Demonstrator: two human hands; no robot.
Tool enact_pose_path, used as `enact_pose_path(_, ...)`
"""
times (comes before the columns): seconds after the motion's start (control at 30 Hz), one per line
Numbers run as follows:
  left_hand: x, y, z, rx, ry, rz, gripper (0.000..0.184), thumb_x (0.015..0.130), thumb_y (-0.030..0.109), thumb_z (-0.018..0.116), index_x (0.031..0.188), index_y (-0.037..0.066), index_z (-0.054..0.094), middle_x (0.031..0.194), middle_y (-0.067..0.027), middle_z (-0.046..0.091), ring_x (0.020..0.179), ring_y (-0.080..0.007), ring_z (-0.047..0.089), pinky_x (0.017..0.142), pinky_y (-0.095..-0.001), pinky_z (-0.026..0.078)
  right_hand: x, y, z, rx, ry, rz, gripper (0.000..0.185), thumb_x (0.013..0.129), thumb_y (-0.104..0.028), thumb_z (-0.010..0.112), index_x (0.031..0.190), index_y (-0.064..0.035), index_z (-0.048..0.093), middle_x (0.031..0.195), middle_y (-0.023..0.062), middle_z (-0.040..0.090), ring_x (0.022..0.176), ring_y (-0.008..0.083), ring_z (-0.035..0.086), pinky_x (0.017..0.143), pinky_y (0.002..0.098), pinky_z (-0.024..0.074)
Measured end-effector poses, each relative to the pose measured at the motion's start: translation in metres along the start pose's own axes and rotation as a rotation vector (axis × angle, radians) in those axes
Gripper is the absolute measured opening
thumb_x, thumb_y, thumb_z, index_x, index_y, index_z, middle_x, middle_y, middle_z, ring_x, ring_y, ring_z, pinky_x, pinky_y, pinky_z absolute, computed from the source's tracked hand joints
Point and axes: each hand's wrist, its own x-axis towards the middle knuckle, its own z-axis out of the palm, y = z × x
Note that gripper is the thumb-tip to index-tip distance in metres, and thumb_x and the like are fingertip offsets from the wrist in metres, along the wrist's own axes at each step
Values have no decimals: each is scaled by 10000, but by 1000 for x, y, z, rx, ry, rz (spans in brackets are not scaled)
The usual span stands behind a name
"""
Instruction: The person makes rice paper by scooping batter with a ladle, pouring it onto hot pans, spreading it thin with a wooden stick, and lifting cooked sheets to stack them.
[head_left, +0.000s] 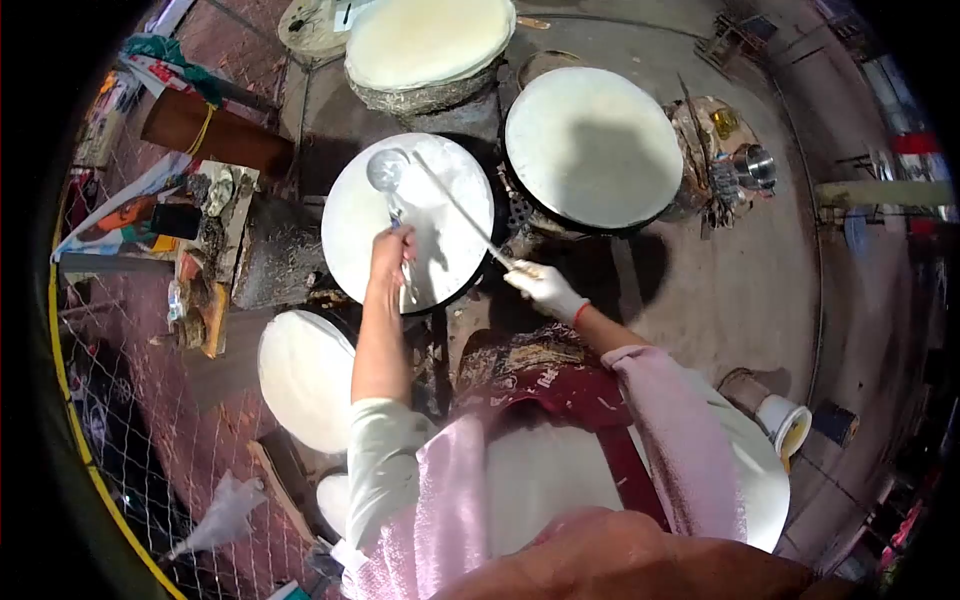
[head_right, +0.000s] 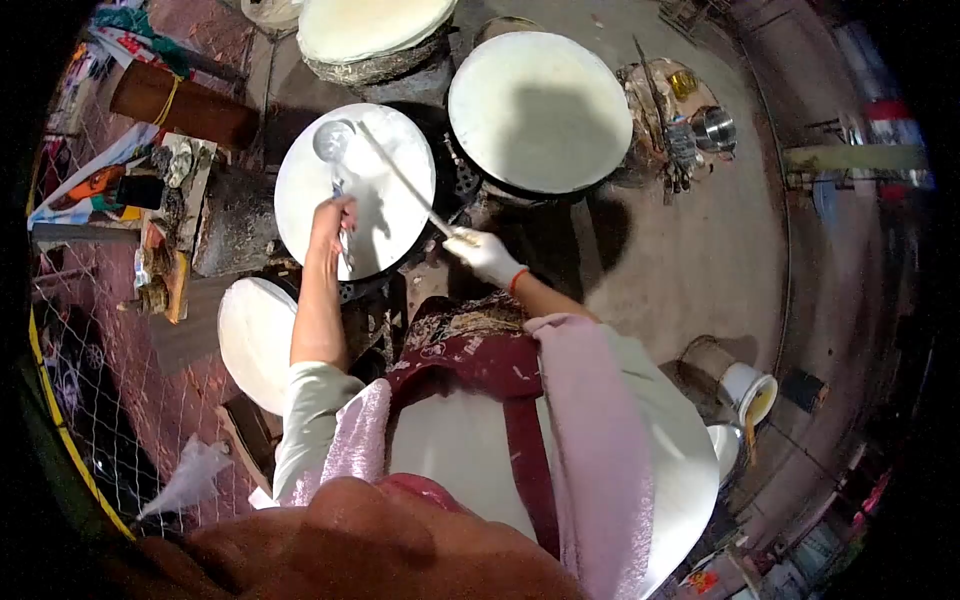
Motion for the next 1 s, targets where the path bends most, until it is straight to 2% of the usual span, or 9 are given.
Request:
enact_pose_path(0.4, -53, -39, -14, -731, -99, -298, 150, 973, 59, 385, 883, -15, 478, 706, -40, 477, 544, -119, 424, 467, -232, 352, -34, -33, 109, 104, -47, 364, 477, 870, -347, 655, 1277, -113, 572, 615, -42, 491, 430, 79, 407, 400, 236, 328)
enact_pose_path(0.47, -62, -33, -23, -689, -70, -72, 152, 985, 84, 385, 950, -23, 488, 716, -35, 496, 567, -127, 479, 477, -249, 393, -37, -55, 106, 114, -87, 378, 470, 871, -344, 661, 1268, -106, 578, 638, -31, 516, 451, 83, 431, 411, 238, 346)
enact_pose_path(0.57, -93, -19, -84, -2050, -855, -440, 217, 1000, 145, 412, 1047, -33, 527, 662, 18, 487, 429, -118, 452, 425, -286, 401, -35, -77, 74, -16, 96, 103, 362, 896, -276, 642, 1162, -31, 637, 806, -2, 621, 681, 80, 538, 592, 219, 430)
enact_pose_path(0.63, -114, -25, -100, -1271, -870, -49, 253, 1003, 205, 440, 1050, -16, 554, 616, 46, 454, 338, -84, 368, 378, -285, 346, -12, -51, 55, -116, 136, -23, 352, 890, -276, 641, 1132, -21, 655, 908, 22, 661, 811, 105, 577, 726, 239, 453)
enact_pose_path(0.7, -145, -4, -91, -713, -384, 114, 258, 992, 253, 485, 999, 18, 590, 634, 59, 489, 335, -31, 304, 387, -210, 260, 14, -8, 39, -307, 70, -202, 372, 869, -318, 653, 1125, -49, 668, 969, 48, 682, 910, 146, 611, 836, 275, 463)
enact_pose_path(0.8, -148, 31, -85, -629, -141, 107, 211, 963, 220, 539, 989, 18, 590, 654, 62, 514, 350, -16, 307, 397, -185, 260, -19, -55, 49, -632, -230, -163, 353, 845, -342, 678, 1046, -53, 702, 1200, 130, 646, 1078, 218, 613, 925, 300, 443)
enact_pose_path(0.83, -132, 26, -96, -725, -282, 127, 217, 959, 204, 545, 1009, -5, 571, 659, 54, 510, 367, -16, 327, 398, -183, 266, -13, -38, 37, -527, -161, -235, 373, 856, -329, 672, 1100, -46, 674, 1218, 153, 628, 1069, 219, 621, 911, 293, 454)
enact_pose_path(0.87, -142, 38, -75, -643, 15, 143, 222, 964, 182, 530, 1027, -30, 553, 660, 44, 498, 381, -18, 343, 399, -182, 272, -12, -28, 25, -593, 28, -300, 385, 862, -322, 670, 1136, -52, 655, 1186, 164, 637, 1034, 222, 635, 884, 295, 466)
enact_pose_path(1.0, -138, 16, -65, -860, -317, 82, 232, 990, 150, 463, 1047, -64, 536, 686, 26, 487, 390, -16, 355, 435, -192, 312, -40, -33, -67, -1006, 66, -387, 678, 778, -520, 694, 1282, -87, 559, 969, 190, 672, 831, 293, 674, 701, 358, 515)
